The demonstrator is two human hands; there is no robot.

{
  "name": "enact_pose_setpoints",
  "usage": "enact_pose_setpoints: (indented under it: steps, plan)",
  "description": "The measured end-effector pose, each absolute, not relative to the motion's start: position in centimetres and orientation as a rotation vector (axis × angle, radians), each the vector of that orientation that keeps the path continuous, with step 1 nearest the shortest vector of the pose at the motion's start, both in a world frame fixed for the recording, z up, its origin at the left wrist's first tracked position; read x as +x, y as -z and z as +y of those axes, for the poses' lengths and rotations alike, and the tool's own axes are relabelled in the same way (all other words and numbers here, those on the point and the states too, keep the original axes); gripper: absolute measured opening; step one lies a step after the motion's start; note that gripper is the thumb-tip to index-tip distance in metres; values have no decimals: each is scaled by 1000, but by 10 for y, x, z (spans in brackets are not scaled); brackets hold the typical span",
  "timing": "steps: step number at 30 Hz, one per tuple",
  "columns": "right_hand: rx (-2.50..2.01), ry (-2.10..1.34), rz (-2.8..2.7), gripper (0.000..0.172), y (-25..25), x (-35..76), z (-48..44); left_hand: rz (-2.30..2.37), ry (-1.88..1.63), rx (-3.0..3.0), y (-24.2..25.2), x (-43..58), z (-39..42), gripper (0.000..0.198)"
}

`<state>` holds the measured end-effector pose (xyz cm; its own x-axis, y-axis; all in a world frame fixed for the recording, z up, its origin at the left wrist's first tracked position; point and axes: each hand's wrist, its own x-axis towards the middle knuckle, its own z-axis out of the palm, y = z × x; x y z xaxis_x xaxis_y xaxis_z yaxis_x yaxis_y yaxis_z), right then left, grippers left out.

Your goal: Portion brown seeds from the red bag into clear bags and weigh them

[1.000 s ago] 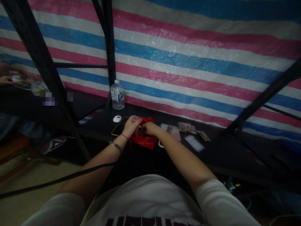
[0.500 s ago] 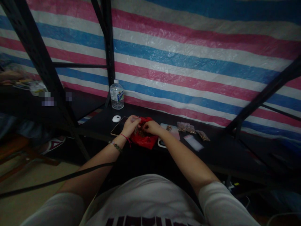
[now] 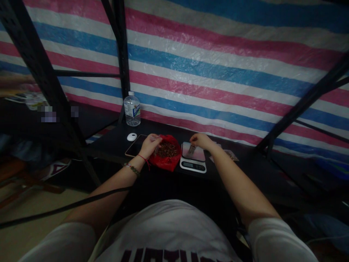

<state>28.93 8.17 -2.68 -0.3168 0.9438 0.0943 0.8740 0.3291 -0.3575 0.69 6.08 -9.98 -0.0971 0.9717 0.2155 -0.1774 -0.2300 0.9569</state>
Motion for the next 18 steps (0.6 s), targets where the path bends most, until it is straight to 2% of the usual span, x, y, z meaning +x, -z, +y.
enact_pose_setpoints:
  steps: [18]
  plan:
    - [-1561, -261, -2221, 19, 54, 306, 83, 1031, -1506, 1195, 101, 4, 62, 36]
